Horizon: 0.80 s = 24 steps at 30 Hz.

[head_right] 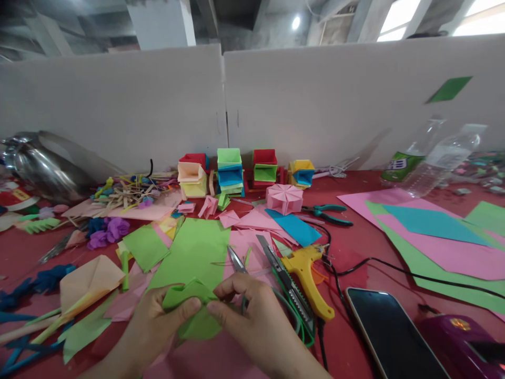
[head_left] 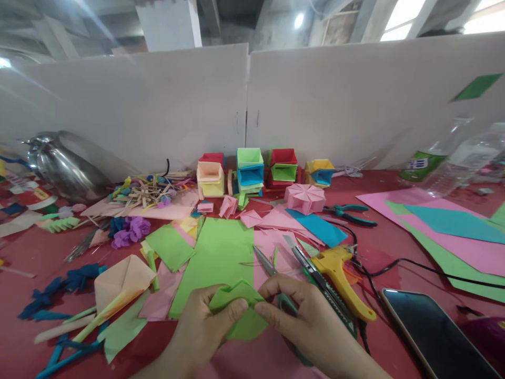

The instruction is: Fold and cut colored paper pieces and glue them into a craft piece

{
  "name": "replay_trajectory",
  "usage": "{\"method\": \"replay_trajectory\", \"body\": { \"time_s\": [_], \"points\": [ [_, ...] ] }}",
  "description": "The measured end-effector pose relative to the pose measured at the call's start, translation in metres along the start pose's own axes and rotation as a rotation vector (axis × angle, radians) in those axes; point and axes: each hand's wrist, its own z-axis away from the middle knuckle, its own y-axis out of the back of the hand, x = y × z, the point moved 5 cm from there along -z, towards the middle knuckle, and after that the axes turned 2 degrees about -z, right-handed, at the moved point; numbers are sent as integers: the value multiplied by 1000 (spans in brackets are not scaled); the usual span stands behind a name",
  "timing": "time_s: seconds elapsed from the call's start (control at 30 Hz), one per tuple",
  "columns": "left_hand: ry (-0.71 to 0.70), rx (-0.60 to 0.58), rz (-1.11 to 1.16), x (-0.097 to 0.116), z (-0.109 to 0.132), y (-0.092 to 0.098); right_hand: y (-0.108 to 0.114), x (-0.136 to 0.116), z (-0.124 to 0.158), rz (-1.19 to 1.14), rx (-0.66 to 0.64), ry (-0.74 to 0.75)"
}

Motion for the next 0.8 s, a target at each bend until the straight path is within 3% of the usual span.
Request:
{"method": "replay_trajectory", "body": {
  "time_s": [0.33, 0.47, 0.8],
  "points": [
    [-8, -22, -36, 1, -1, 1, 0, -2, 1, 40, 68, 46],
    [6, -46, -55, -2, -2, 1, 0, -3, 1, 0, 45, 3],
    [65, -68, 141, -2, 1, -3, -9, 6, 0, -124, -92, -31]
  ]
}}
